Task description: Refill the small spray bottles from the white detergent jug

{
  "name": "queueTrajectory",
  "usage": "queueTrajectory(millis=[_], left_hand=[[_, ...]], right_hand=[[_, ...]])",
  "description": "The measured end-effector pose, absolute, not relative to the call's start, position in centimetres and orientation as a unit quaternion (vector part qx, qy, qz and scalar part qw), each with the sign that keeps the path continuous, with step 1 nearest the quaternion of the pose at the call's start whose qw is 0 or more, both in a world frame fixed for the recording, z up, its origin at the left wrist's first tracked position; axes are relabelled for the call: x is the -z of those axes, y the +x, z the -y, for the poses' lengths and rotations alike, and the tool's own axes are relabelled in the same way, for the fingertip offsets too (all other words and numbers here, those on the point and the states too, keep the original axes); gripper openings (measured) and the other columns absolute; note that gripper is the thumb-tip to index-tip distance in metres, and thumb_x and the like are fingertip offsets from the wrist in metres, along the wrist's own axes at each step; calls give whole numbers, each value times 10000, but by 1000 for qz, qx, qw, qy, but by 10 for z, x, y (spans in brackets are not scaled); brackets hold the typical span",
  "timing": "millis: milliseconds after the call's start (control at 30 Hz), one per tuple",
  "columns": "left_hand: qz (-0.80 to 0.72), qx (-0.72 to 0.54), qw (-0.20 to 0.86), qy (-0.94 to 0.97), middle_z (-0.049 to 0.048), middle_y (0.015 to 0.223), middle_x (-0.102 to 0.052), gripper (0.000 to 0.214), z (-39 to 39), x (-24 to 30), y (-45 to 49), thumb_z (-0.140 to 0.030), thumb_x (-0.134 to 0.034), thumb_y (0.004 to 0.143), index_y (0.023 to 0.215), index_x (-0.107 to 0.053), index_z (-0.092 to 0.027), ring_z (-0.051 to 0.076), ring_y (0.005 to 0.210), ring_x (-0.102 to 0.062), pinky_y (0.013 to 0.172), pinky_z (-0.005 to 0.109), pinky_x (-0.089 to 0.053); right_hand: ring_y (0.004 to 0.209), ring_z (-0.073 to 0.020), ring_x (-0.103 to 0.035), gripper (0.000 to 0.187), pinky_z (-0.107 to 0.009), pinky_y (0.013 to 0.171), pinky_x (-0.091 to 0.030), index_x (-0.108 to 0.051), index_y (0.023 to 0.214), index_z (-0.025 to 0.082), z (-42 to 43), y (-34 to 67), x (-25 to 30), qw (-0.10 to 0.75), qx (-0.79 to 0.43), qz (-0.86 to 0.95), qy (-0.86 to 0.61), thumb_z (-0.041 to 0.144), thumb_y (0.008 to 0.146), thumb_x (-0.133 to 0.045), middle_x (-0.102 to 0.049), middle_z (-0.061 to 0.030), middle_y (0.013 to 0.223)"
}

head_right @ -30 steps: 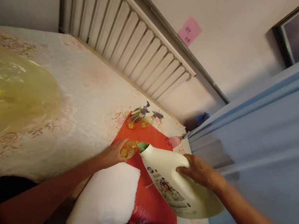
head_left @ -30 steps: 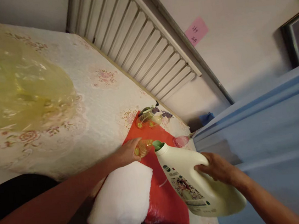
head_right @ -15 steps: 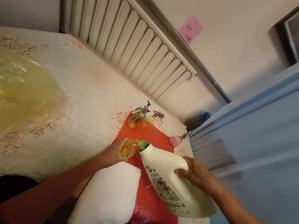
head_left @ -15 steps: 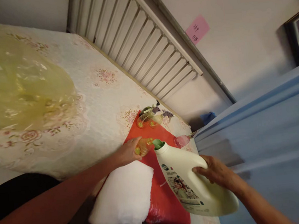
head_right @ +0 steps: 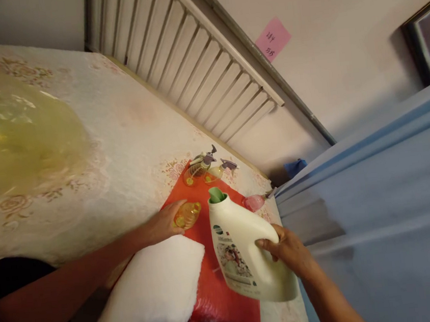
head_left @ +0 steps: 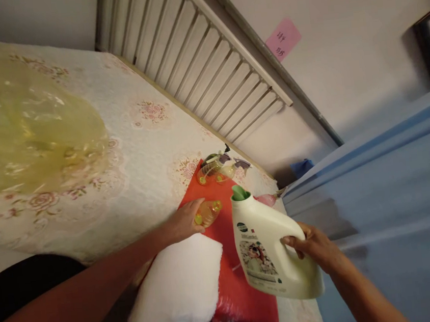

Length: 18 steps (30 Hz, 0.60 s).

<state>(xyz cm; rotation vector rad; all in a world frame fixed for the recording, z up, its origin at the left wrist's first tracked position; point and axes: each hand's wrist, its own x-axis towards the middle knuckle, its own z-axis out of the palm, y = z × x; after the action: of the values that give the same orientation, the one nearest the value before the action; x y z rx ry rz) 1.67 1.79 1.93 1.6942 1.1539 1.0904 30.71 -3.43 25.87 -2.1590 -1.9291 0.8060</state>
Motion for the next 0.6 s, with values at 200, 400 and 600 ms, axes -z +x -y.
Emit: queueTrajectory(millis=[200,400,600], left_hand=[[-455,-421,397,677,140,1442,-524,884,-18,-18,15,-220,-744,652,1452,-369,-238,366,1340,-491,1132,479,-401],[-453,-420,393,681,107,1462,-513,835,-21,-9,16,-251,-741,661,1422,-398,-283,353,1356,-478,1145,477,-383],[-454,-425,389,679,68,1418,-551,834,-24,-4,18,-301,-771,645,1398,-414,-338,363,1327,-507,1122,489,-419]], right_hand=[[556,-154,-548,322,-274,561,-430,-616,702,190,15,318,-254,288,-309,575,-701,380,530,-811,-642,8,626],[692,-221,-651,415,-331,689,-512,-684,909,197,-21,306,-219,419,-293,544,-666,300,516,-766,-747,-21,806],[789,-215,-654,438,-316,733,-520,-636,969,202,-47,286,-161,479,-284,519,-648,335,554,-674,-731,-30,886]])
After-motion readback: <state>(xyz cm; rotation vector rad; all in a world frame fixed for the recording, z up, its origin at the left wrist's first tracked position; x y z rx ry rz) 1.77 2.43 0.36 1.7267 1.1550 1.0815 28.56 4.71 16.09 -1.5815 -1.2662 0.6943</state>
